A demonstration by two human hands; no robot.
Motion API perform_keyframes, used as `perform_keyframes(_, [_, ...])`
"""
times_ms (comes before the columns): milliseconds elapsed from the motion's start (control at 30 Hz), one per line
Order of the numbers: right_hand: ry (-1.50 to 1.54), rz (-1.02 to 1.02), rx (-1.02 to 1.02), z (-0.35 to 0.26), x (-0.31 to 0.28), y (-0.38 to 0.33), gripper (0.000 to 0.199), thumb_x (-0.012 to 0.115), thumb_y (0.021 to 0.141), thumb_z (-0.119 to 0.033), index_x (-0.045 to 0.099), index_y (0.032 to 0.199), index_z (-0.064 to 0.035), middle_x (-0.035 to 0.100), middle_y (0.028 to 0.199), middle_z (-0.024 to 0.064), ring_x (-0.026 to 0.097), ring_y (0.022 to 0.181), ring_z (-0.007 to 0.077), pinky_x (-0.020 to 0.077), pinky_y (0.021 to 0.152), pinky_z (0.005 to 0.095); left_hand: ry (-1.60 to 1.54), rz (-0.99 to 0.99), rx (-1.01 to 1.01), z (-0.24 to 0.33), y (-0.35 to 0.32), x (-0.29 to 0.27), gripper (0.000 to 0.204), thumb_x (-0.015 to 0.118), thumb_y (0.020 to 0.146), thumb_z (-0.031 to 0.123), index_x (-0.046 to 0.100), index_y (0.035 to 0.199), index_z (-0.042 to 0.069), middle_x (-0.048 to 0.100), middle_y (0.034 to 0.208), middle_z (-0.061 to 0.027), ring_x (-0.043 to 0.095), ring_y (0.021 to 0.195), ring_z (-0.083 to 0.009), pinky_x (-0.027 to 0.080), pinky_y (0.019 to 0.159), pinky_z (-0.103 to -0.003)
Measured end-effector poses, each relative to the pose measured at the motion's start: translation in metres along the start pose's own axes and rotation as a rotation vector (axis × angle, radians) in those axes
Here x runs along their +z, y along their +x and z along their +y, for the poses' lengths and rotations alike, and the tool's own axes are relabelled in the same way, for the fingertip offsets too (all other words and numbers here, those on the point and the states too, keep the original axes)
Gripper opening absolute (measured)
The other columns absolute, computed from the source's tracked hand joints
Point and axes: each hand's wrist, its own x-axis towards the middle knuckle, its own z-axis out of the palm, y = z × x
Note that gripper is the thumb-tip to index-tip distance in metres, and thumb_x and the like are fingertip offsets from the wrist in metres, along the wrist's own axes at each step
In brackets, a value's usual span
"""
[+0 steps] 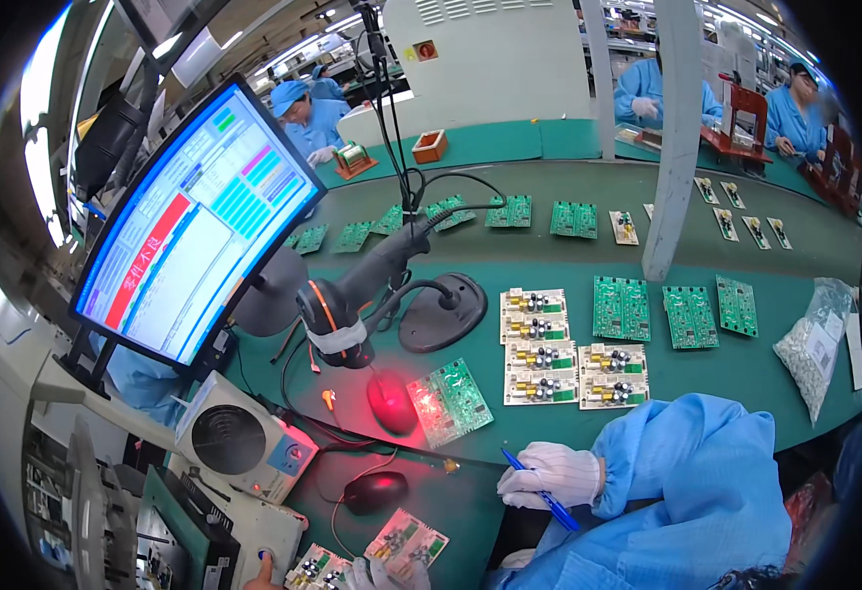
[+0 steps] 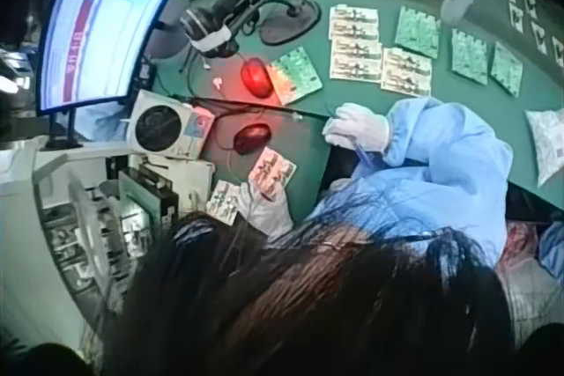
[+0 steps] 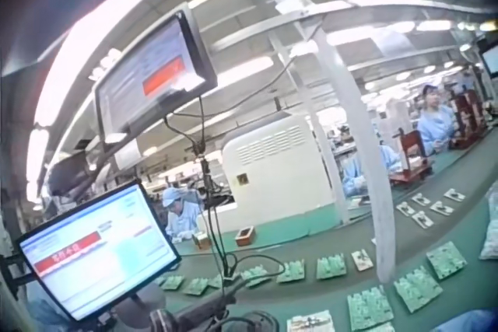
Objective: The person tests circuit boards by placing them into a testing machine, pressing the machine buttons, scanning the boards under a barcode scanner, marking them with a pen, and transferring them onto a conveyor belt.
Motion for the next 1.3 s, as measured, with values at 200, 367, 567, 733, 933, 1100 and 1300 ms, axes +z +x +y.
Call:
perform_keyframes(200, [0.01, -0.034, 0.008, 0.0, 0.002, 0.001, 0.012, 0.068, 0.088, -0.025, 0.068, 0.092, -0.0133, 0.057, 0.073, 0.0043, 0.057, 0.066, 0.0229, 0.0465, 0.061, 0.0369, 0.275, -0.075, 0.132, -0.019, -0.009, -0.001, 0.035, 0.07, 0.079, 0.034, 0.062, 0.101, 0.009, 0.058, 0.085, -0.0144, 0.058, 0.083, -0.0372, 0.047, 0.078, -0.05])
perform_keyframes(367, [-0.011, -0.105, 0.026, -0.001, -0.001, 0.006, 0.013, 0.071, 0.085, -0.019, 0.064, 0.093, -0.011, 0.07, 0.093, 0.0026, 0.064, 0.075, 0.0218, 0.0489, 0.068, 0.0359, 0.365, -0.183, 0.123, -0.013, -0.004, -0.01, 0.047, 0.073, 0.074, 0.04, 0.061, 0.105, 0.006, 0.056, 0.097, -0.0144, 0.055, 0.093, -0.0392, 0.045, 0.085, -0.055])
perform_keyframes(567, [0.019, -0.061, 0.028, -0.001, -0.003, 0.008, 0.013, 0.072, 0.082, -0.013, 0.063, 0.09, -0.0085, 0.071, 0.091, 0.0064, 0.066, 0.081, 0.0246, 0.0483, 0.072, 0.0369, 0.262, -0.176, 0.042, -0.02, -0.006, 0.008, 0.044, 0.075, 0.074, 0.042, 0.057, 0.092, 0.005, 0.057, 0.102, -0.0135, 0.056, 0.097, -0.0352, 0.039, 0.097, -0.061])
perform_keyframes(733, [-0.203, 0.068, 0.083, -0.01, -0.001, 0.02, 0.02, 0.074, 0.076, -0.01, 0.061, 0.091, -0.0072, 0.069, 0.101, 0.0092, 0.063, 0.096, 0.0297, 0.0478, 0.086, 0.0408, 0.287, -0.085, 0.116, -0.031, -0.025, 0.022, 0.055, 0.077, 0.072, 0.046, 0.062, 0.101, 0.003, 0.063, 0.107, -0.0153, 0.062, 0.098, -0.0332, 0.045, 0.095, -0.054])
perform_keyframes(933, [-0.465, -0.074, 0.05, 0.002, 0.009, 0.047, 0.026, 0.074, 0.075, -0.015, 0.061, 0.097, -0.0083, 0.065, 0.111, 0.0101, 0.059, 0.105, 0.0323, 0.0451, 0.094, 0.0475, 0.225, -0.155, 0.044, -0.031, -0.029, 0.017, 0.05, 0.079, 0.071, 0.041, 0.063, 0.101, 0.004, 0.062, 0.109, -0.0161, 0.062, 0.097, -0.033, 0.051, 0.086, -0.046])
perform_keyframes(1100, [-0.598, -0.072, 0.191, 0.005, 0.008, 0.05, 0.038, 0.076, 0.071, -0.022, 0.061, 0.103, -0.0083, 0.061, 0.117, 0.0163, 0.054, 0.113, 0.0376, 0.0401, 0.103, 0.0524, 0.156, -0.086, 0.094, -0.024, -0.026, 0.017, 0.043, 0.08, 0.072, 0.035, 0.064, 0.1, 0.006, 0.064, 0.109, -0.0162, 0.064, 0.093, -0.0344, 0.053, 0.082, -0.044])
perform_keyframes(1300, [-0.58, 0.092, 0.113, -0.003, 0.024, 0.048, 0.04, 0.076, 0.072, -0.025, 0.061, 0.105, -0.0087, 0.06, 0.121, 0.0195, 0.054, 0.111, 0.0407, 0.0421, 0.099, 0.0518, 0.272, -0.069, -0.102, -0.05, 0.001, -0.032, 0.056, 0.079, 0.069, 0.041, 0.064, 0.106, 0.002, 0.061, 0.112, -0.0164, 0.056, 0.106, -0.0357, 0.045, 0.094, -0.046])
